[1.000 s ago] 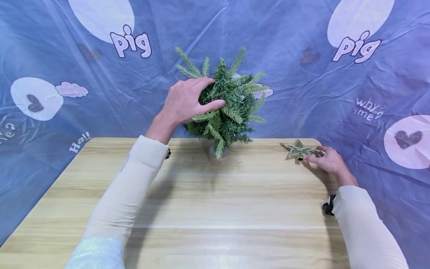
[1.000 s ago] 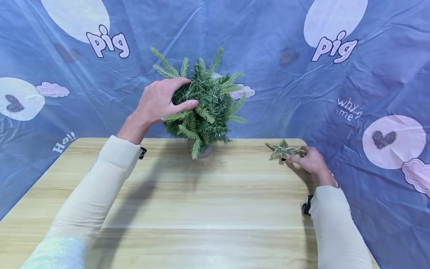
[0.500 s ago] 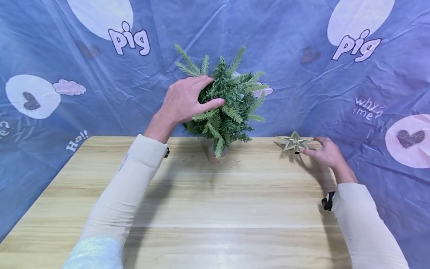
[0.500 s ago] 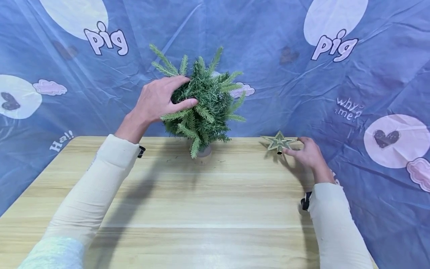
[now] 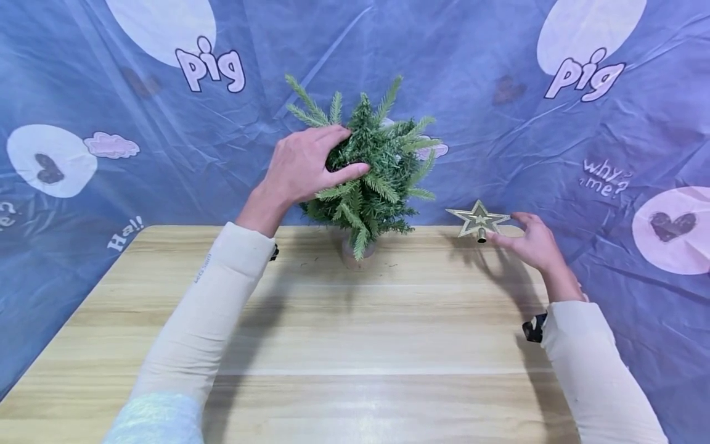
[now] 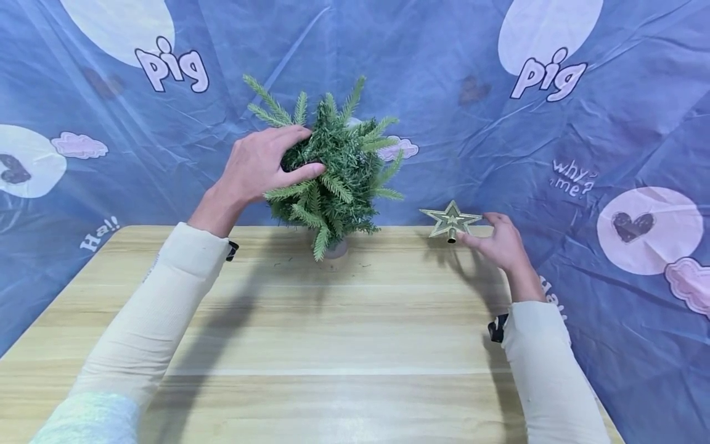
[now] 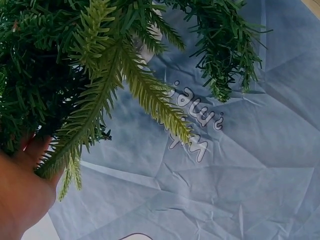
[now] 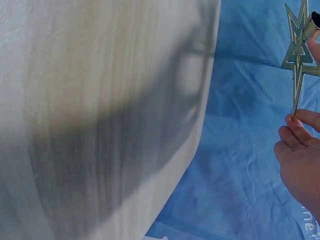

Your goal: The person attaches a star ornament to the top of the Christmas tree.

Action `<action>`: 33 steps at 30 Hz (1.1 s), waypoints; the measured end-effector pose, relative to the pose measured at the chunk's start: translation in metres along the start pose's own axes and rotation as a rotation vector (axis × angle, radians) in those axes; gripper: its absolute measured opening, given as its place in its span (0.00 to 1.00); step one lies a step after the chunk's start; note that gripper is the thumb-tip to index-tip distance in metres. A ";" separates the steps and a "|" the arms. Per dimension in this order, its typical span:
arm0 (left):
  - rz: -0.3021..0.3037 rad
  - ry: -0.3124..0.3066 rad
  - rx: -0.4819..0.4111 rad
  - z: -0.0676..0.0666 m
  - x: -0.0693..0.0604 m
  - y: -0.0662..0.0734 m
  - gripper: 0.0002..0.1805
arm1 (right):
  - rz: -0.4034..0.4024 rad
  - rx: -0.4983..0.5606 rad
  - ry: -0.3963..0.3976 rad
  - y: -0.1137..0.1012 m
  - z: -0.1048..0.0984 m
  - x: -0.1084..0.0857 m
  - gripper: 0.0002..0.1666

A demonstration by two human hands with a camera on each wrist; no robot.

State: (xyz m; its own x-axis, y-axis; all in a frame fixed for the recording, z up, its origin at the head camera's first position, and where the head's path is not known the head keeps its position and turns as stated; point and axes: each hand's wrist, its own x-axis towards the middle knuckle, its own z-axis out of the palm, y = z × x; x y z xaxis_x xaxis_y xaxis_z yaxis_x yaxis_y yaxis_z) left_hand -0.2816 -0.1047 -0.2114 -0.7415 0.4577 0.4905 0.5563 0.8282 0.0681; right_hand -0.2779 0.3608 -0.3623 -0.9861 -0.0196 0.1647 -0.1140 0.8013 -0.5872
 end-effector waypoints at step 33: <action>0.021 -0.010 0.010 -0.002 0.000 0.000 0.46 | -0.091 0.044 0.143 -0.029 0.002 -0.005 0.56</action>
State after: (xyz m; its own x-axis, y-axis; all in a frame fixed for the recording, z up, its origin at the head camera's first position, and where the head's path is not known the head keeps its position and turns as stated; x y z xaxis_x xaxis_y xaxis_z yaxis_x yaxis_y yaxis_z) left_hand -0.2814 -0.1052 -0.2097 -0.7332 0.4783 0.4835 0.5683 0.8213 0.0494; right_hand -0.2699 0.3364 -0.3482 -0.9448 -0.0034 0.3277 -0.2104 0.7730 -0.5985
